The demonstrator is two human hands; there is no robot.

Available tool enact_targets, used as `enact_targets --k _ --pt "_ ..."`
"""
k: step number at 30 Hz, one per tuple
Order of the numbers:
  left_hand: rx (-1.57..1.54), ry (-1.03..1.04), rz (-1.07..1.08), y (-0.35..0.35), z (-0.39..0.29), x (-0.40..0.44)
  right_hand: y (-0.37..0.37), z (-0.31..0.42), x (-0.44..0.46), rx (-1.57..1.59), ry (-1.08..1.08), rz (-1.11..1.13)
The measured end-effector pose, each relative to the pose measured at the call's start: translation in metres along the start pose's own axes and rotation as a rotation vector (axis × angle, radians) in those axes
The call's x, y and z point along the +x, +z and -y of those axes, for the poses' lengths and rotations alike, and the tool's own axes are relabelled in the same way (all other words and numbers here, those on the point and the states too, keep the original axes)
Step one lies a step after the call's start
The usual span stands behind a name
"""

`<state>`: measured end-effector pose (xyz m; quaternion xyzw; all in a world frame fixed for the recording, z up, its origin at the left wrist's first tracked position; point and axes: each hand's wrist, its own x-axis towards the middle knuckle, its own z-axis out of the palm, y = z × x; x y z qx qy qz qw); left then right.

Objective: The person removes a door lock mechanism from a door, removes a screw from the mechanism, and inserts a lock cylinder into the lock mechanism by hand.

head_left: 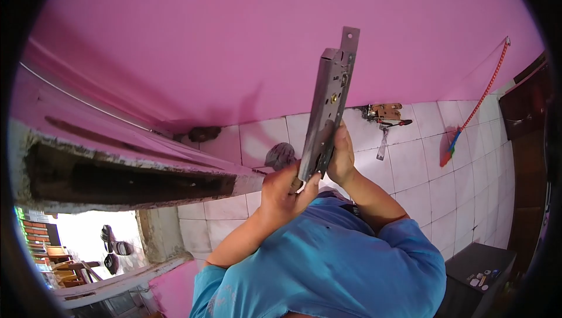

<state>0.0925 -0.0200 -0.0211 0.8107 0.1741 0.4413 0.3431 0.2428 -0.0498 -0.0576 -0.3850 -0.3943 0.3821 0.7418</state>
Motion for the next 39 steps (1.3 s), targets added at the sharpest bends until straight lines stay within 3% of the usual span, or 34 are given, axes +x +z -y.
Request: enact_targets --k 5,6,7,8,11,14,18,20,24,26,27,30,33,39 --pt "-0.225 -0.194 0.017 0.003 0.010 -0.009 -0.004 0.009 0.005 -0.199 -0.128 0.012" --pt "-0.319 -0.322 0.006 0.003 0.009 -0.010 -0.003 0.009 0.004 -0.255 -0.169 -0.017" --pt "-0.411 -0.449 -0.005 0.003 0.009 -0.011 -0.005 0.008 0.005 -0.259 -0.166 -0.022" --pt "-0.416 -0.450 0.000 0.004 0.015 -0.014 -0.009 0.008 0.005 -0.281 -0.147 0.019" --pt "-0.898 -0.585 0.059 0.005 0.042 -0.023 -0.018 0.001 0.000 -0.272 -0.090 0.101" --pt "-1.130 -0.693 0.029 0.009 0.050 -0.027 -0.021 0.000 -0.003 -0.230 -0.064 0.158" --pt "-1.335 -0.843 -0.140 0.040 0.066 -0.062 -0.028 -0.004 -0.025 -0.183 0.030 0.223" --pt "-1.306 -0.833 -0.157 0.053 0.070 -0.075 -0.034 -0.011 -0.044 -0.186 -0.026 0.242" --pt "-1.521 -0.627 -0.069 0.080 0.061 -0.098 -0.042 -0.012 -0.099 -0.300 -0.169 0.223" --pt "-1.763 -0.471 -0.029 0.096 0.054 -0.110 -0.054 -0.011 -0.136 -0.315 -0.141 0.199" --pt "-1.809 -0.483 -0.017 0.102 0.044 -0.116 -0.054 -0.010 -0.152 -0.384 -0.239 0.190" --pt "-1.612 -0.296 -0.184 0.129 0.004 -0.126 -0.062 -0.005 -0.200 -0.479 -0.362 0.180" --pt "-1.477 -0.296 -0.241 0.138 -0.025 -0.141 -0.063 0.003 -0.233 -0.750 -0.329 0.179" --pt "-1.327 -0.255 -0.321 0.135 -0.064 -0.153 -0.042 0.015 -0.256 -0.686 -0.366 0.064"
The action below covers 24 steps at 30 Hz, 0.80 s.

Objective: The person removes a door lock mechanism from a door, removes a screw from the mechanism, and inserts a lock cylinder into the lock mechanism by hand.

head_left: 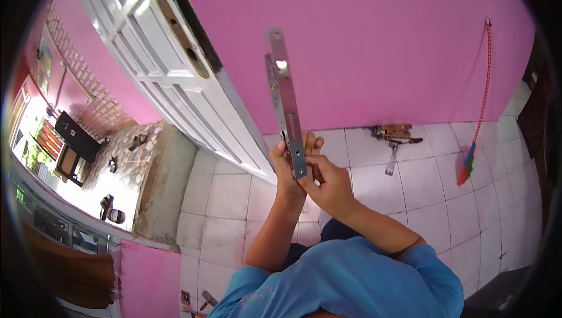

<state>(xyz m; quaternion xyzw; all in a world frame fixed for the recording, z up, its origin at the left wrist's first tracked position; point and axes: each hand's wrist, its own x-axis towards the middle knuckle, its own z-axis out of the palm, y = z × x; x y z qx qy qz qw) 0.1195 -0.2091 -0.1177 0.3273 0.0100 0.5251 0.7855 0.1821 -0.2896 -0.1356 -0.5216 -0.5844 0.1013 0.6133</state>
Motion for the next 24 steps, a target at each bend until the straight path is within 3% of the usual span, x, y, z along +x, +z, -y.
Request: enact_targets --k 4,8,11,13,20,24 --pt "0.057 0.028 -0.170 0.020 -0.011 -0.005 0.011 0.005 0.003 0.006 0.130 -0.020" --pt "0.089 0.046 -0.112 0.002 -0.014 0.000 0.025 -0.002 0.008 -0.045 0.047 -0.076" --pt "0.050 0.033 -0.220 -0.001 -0.015 0.002 0.025 -0.003 0.017 -0.111 -0.028 -0.022" --pt "0.061 0.045 -0.203 -0.009 -0.015 0.004 0.025 0.001 0.022 -0.235 0.047 0.097" --pt "0.057 0.081 -0.128 -0.019 -0.014 0.011 0.035 -0.010 0.025 -0.262 0.100 0.100" --pt "0.056 0.094 -0.077 -0.017 -0.016 0.012 0.021 -0.011 0.028 -0.067 0.149 0.155"
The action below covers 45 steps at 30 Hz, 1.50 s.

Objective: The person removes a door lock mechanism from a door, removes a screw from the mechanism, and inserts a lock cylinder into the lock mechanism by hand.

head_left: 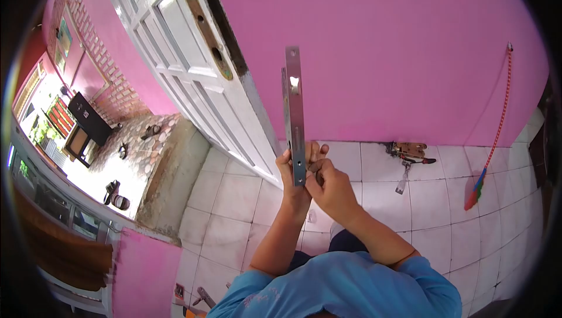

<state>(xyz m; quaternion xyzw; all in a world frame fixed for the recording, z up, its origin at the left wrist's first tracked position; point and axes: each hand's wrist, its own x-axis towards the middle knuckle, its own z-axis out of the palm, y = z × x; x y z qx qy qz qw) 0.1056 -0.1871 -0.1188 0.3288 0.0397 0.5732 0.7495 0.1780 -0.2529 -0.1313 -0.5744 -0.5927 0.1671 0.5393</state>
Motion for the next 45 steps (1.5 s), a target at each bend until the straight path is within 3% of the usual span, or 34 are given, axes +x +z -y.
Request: enact_targets --k 9,16,31,40,42,45 --pt "-0.197 0.052 0.071 -0.019 0.008 0.015 -0.039 0.009 -0.003 0.494 0.245 0.271" --pt "-0.178 0.068 0.092 -0.026 0.005 0.019 -0.049 0.024 0.006 0.677 0.424 0.405" --pt "0.037 0.004 0.062 -0.024 -0.003 0.007 -0.063 0.037 0.041 0.529 0.482 0.623" --pt "0.140 0.031 0.050 -0.052 -0.005 0.003 -0.076 0.036 0.054 0.239 0.456 0.661" --pt "0.161 0.060 0.055 -0.049 -0.008 0.002 -0.077 0.040 0.052 0.054 0.148 0.508" --pt "0.177 0.073 0.039 -0.045 -0.012 -0.001 -0.079 0.047 0.051 0.029 0.101 0.475"
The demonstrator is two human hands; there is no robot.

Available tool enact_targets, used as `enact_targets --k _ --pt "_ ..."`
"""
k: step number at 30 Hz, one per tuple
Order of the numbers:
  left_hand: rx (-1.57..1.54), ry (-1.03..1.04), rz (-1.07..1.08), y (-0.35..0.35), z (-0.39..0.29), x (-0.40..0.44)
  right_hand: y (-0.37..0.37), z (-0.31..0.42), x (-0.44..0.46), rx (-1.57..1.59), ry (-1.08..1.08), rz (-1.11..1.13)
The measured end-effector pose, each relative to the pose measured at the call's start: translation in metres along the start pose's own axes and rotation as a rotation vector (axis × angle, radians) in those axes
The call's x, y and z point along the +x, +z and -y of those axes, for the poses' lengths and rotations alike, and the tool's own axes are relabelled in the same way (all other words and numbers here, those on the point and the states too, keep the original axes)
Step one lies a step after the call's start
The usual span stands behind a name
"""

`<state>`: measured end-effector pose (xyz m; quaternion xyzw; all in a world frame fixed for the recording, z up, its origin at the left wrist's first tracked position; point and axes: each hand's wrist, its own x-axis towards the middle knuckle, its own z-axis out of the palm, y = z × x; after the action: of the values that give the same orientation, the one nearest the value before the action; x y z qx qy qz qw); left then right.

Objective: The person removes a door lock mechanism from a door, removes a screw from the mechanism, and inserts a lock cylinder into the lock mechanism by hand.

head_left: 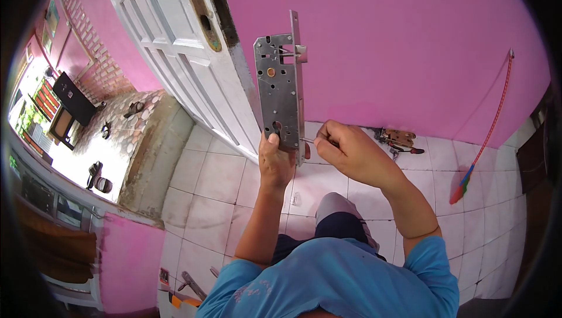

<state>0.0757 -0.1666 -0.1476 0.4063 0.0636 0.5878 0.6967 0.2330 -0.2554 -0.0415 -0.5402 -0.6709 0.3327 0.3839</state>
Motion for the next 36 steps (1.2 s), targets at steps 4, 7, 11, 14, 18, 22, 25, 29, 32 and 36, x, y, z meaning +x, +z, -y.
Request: enact_targets --k 4,7,11,14,18,22,25,29,32,36 --pt "0.037 0.018 0.001 0.014 -0.006 -0.004 -0.001 0.004 0.000 -0.025 -0.009 -0.023" --pt "0.046 0.024 0.005 0.014 -0.007 -0.007 -0.001 0.001 0.001 -0.069 -0.015 -0.018" --pt "0.026 0.026 0.004 0.005 -0.001 -0.010 0.005 -0.002 -0.005 -0.093 -0.096 -0.116" --pt "0.058 0.123 0.072 0.024 -0.010 -0.011 0.009 -0.009 -0.007 -0.036 -0.105 -0.175" --pt "0.164 0.194 0.120 0.023 -0.009 -0.016 0.016 -0.026 -0.006 0.062 -0.169 -0.277" --pt "0.318 0.195 0.131 0.023 -0.011 -0.021 0.025 -0.043 -0.004 0.213 -0.153 -0.280" --pt "0.538 0.210 0.125 0.010 -0.009 -0.027 0.031 -0.053 -0.003 0.330 -0.139 -0.290" --pt "0.638 0.284 0.049 0.017 -0.003 -0.035 0.041 -0.052 -0.005 0.801 -0.006 -0.267" --pt "0.681 0.218 -0.038 0.034 -0.010 -0.045 0.048 -0.052 0.003 0.882 -0.003 -0.376" --pt "0.925 0.415 0.006 0.036 0.000 -0.044 0.055 -0.052 0.026 0.834 -0.064 -0.603"
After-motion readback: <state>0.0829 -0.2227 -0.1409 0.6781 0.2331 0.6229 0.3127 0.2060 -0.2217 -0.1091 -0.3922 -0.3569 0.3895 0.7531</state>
